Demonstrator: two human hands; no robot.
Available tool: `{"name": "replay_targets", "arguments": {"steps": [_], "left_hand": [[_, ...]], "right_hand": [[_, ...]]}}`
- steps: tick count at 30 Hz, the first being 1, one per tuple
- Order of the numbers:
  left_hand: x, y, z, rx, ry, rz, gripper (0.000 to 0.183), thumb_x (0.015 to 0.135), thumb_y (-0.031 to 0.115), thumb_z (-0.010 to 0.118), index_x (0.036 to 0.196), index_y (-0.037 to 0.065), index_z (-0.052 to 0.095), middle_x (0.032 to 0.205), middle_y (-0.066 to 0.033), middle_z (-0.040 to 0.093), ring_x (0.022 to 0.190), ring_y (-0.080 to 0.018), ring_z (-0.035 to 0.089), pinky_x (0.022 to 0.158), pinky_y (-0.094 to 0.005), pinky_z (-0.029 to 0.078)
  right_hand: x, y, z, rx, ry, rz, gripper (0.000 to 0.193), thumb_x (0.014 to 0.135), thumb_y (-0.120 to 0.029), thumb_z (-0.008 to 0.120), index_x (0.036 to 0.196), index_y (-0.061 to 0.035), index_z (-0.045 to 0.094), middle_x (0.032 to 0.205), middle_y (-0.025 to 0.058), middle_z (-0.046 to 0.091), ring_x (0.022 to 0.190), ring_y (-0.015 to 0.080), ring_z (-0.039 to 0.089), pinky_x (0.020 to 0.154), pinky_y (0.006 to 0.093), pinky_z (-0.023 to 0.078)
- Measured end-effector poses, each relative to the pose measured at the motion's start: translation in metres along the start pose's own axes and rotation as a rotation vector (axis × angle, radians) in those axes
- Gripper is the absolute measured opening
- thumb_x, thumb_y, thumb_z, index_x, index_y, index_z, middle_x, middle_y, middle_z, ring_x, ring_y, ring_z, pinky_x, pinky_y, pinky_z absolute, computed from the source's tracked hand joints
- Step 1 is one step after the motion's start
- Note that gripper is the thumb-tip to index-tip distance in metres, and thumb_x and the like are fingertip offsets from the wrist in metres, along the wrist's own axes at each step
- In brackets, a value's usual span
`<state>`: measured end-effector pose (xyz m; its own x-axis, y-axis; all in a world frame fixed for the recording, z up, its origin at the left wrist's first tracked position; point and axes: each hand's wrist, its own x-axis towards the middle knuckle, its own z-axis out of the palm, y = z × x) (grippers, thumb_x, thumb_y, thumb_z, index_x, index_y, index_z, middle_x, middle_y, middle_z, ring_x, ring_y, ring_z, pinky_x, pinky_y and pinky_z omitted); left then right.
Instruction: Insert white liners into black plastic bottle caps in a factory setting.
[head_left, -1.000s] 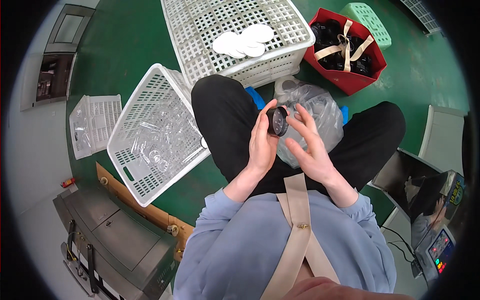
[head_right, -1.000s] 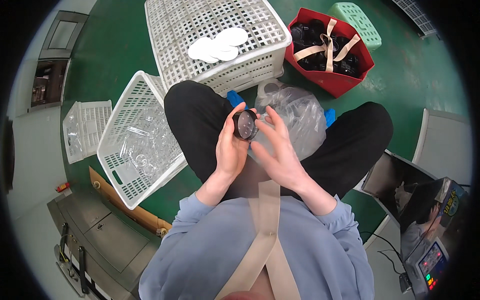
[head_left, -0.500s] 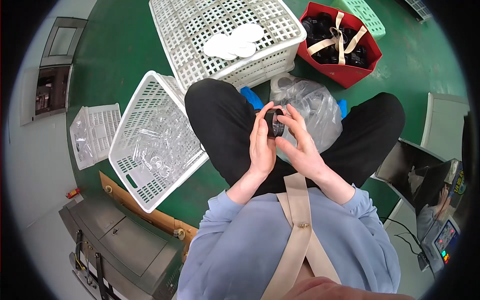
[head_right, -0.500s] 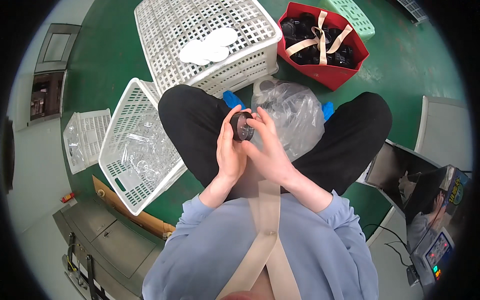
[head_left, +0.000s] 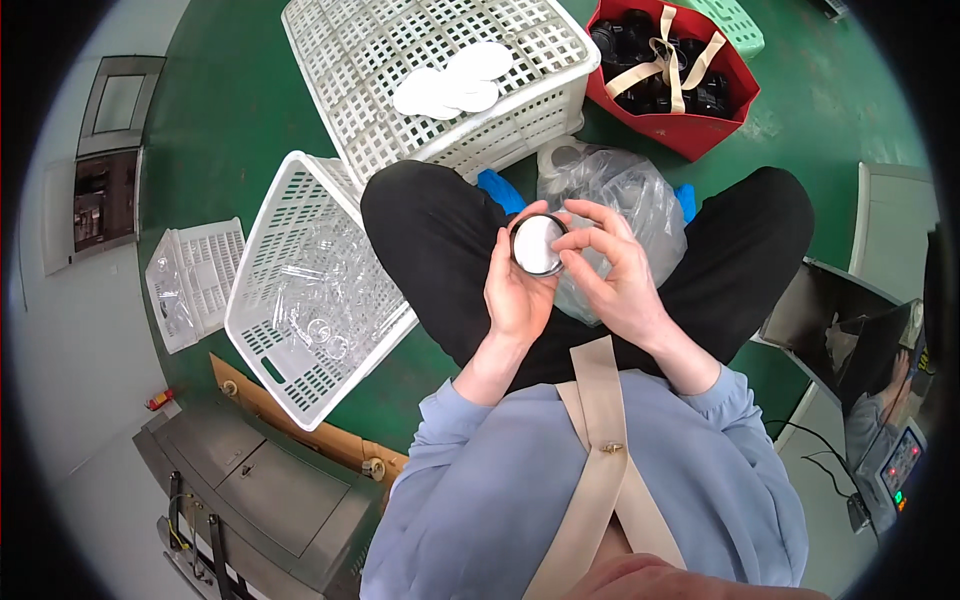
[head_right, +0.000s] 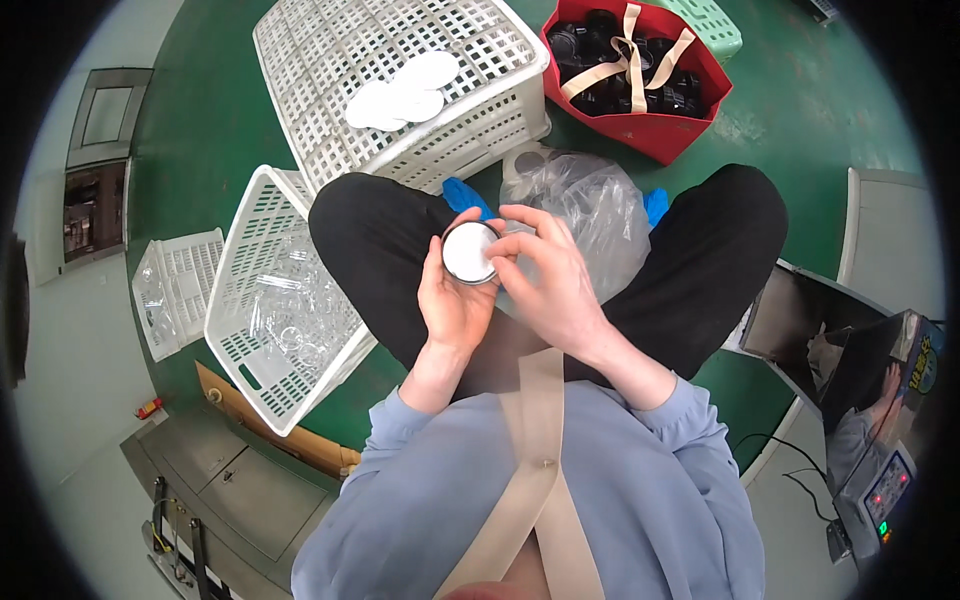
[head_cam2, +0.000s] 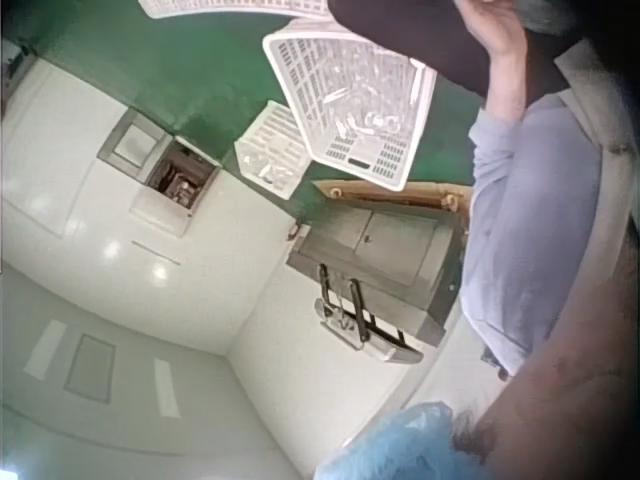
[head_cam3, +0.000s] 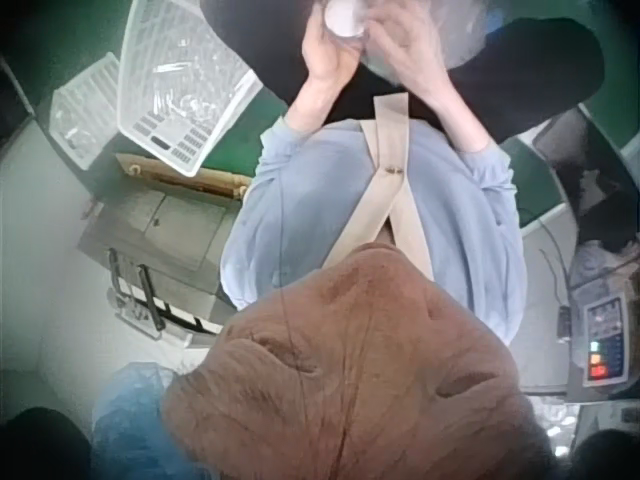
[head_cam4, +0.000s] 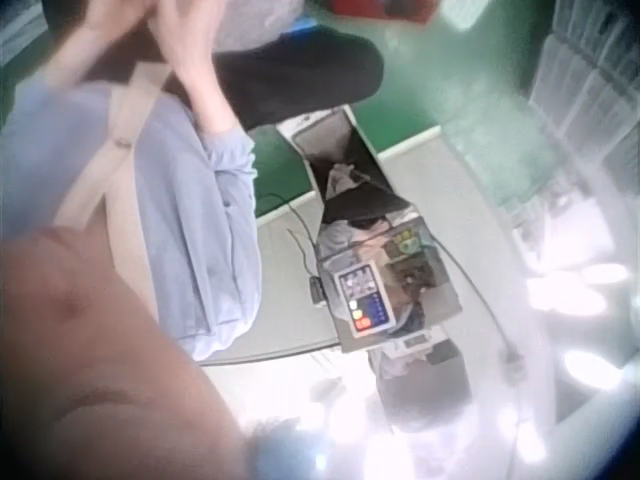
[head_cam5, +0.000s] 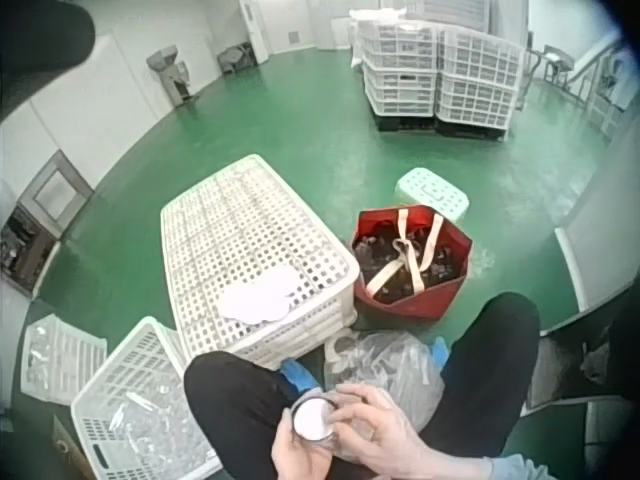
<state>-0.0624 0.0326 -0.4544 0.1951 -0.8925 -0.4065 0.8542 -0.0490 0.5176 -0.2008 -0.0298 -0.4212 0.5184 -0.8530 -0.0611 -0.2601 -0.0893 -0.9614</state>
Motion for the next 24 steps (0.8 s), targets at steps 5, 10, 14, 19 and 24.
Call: {"name": "replay_targets", "arguments": {"steps": [5, 10, 14, 19, 24], "left_hand": [[0.005, -0.005, 0.005, -0.181, 0.014, -0.193, 0.055, 0.11, 0.044, 0.026, 0.125, 0.003, 0.058, 0.109, -0.0122, 0.066, 0.094, -0.0273, 0.065, 0.085, -0.0392, 0.054], [0.004, -0.005, 0.0, -0.18, 0.071, -0.213, 0.06, 0.11, 0.051, 0.026, 0.119, 0.003, 0.059, 0.107, -0.0083, 0.066, 0.089, -0.0265, 0.064, 0.083, -0.0385, 0.054], [-0.004, 0.017, 0.002, -0.185, 0.156, -0.19, 0.063, 0.108, 0.06, 0.026, 0.117, 0.007, 0.059, 0.106, -0.0077, 0.065, 0.09, -0.0254, 0.064, 0.079, -0.0384, 0.055], [-0.031, 0.148, -0.022, 0.137, 0.065, 0.498, 0.042, 0.104, 0.046, 0.043, 0.115, 0.007, 0.056, 0.109, -0.0133, 0.062, 0.093, -0.0292, 0.064, 0.073, -0.0391, 0.056], [-0.026, 0.24, -0.184, 1.101, 0.355, 0.257, 0.019, 0.089, 0.022, 0.059, 0.091, 0.006, 0.069, 0.099, -0.0108, 0.068, 0.091, -0.0225, 0.065, 0.077, -0.0375, 0.054]], "right_hand": [[0.009, -0.014, -0.012, -0.176, -0.021, -0.06, 0.021, 0.079, -0.003, 0.077, 0.099, -0.0051, 0.071, 0.133, 0.0146, 0.059, 0.118, 0.0322, 0.059, 0.097, 0.0391, 0.049], [0.014, -0.011, -0.012, -0.343, -0.087, -0.196, 0.027, 0.075, -0.003, 0.08, 0.1, -0.0051, 0.07, 0.134, 0.0148, 0.058, 0.115, 0.0326, 0.06, 0.095, 0.0397, 0.051], [0.019, -0.012, -0.008, -0.308, -0.055, -0.318, 0.03, 0.074, -0.006, 0.081, 0.102, -0.0052, 0.071, 0.132, 0.0146, 0.06, 0.116, 0.034, 0.061, 0.096, 0.0427, 0.051], [0.014, -0.008, -0.029, -0.267, 0.086, -0.229, 0.021, 0.088, -0.001, 0.068, 0.108, -0.0003, 0.068, 0.131, 0.0148, 0.062, 0.113, 0.0284, 0.062, 0.096, 0.0353, 0.049], [0.013, 0.011, -0.025, -0.19, -0.032, -0.048, 0.016, 0.095, -0.001, 0.063, 0.11, 0.0012, 0.068, 0.13, 0.0127, 0.063, 0.106, 0.0199, 0.064, 0.089, 0.0302, 0.051]]}}
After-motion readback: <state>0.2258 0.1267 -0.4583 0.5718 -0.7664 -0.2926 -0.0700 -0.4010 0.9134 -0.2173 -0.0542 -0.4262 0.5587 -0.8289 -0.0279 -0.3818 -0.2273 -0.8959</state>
